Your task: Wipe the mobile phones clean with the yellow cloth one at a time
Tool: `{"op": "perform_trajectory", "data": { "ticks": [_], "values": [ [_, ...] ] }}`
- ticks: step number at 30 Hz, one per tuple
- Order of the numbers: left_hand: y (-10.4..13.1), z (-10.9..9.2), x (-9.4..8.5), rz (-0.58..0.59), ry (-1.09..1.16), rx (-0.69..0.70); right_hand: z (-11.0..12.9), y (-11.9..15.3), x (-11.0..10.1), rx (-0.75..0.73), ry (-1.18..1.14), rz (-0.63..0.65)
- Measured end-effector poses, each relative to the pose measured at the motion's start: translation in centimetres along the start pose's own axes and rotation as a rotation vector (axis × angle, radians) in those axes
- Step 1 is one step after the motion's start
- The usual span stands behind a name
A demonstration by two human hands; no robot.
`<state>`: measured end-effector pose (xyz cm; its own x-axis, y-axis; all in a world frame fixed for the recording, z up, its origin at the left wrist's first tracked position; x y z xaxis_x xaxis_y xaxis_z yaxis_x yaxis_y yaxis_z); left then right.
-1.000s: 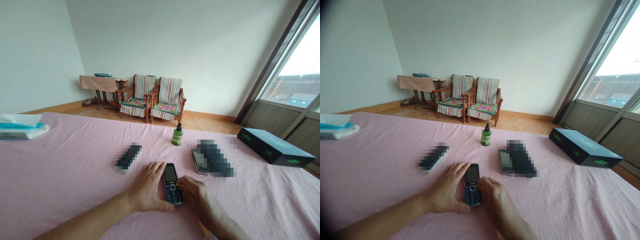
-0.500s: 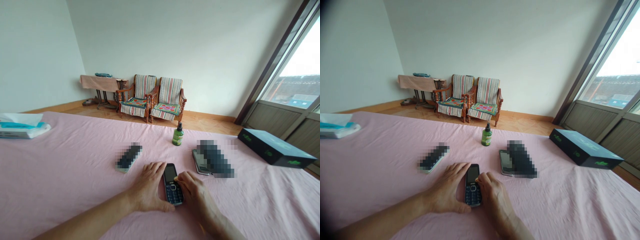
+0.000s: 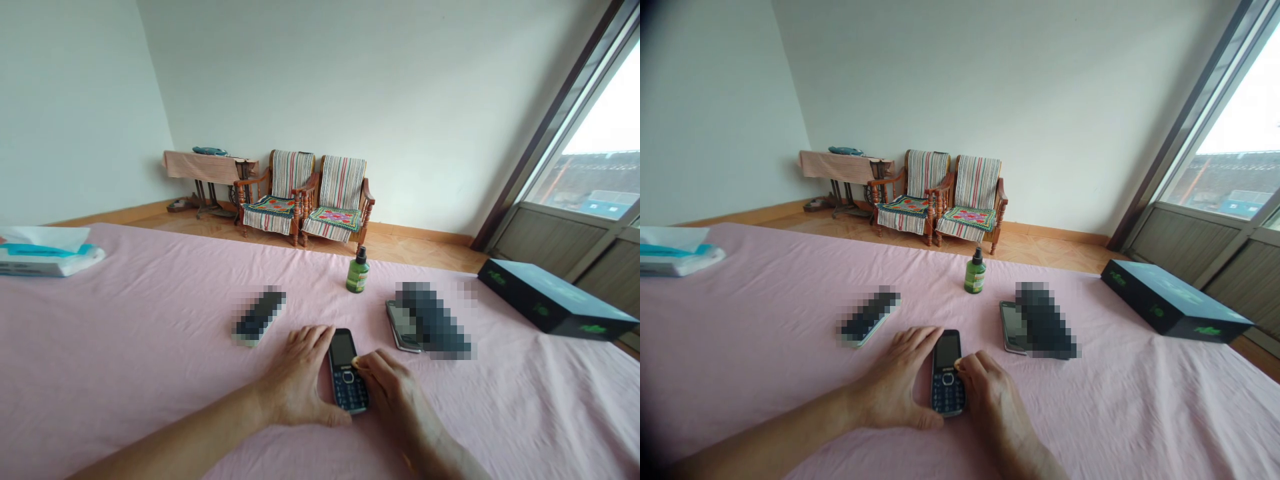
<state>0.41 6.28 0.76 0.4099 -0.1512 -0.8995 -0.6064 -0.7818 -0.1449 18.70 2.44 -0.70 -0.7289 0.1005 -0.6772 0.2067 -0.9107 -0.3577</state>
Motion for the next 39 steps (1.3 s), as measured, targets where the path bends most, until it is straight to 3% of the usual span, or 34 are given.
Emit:
{"op": "perform_trajectory", "data": {
  "ticks": [11, 18, 24, 32, 39],
  "values": [
    [0.0, 0.2, 0.2, 0.011, -0.018, -0.007, 0.3, 0.3, -0.2, -0.050, 0.087, 0.080],
    [0.0, 0.0, 0.0, 0.021, -0.025, -0.001, 1.6, 0.3, -1.9, -0.004, 0.248, 0.254],
    [0.1, 0.2, 0.3, -0.005, -0.039, 0.003, 2.0, 0.2, -1.1, -0.044, 0.341, 0.250],
    [0.0, 0.1, 0.2, 0.012, -0.057, 0.011, 1.5, 0.1, -2.0, -0.008, 0.228, 0.281],
    [-0.1, 0.1, 0.3, -0.023, -0.050, 0.019, 2.2, -0.4, -0.7, -0.027, 0.209, 0.259]
  ]
}}
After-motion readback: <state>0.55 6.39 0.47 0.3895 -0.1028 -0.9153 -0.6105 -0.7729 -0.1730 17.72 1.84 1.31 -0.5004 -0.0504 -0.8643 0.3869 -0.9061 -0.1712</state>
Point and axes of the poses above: each hand's wrist, its own y-axis away from the middle knuckle, its own x-axis out of the palm, z = x × y, the point moved 2 cm from there along -y, towards the middle knuckle, and after that the axes turned 3 degrees about -y, right-handed, at the moved point
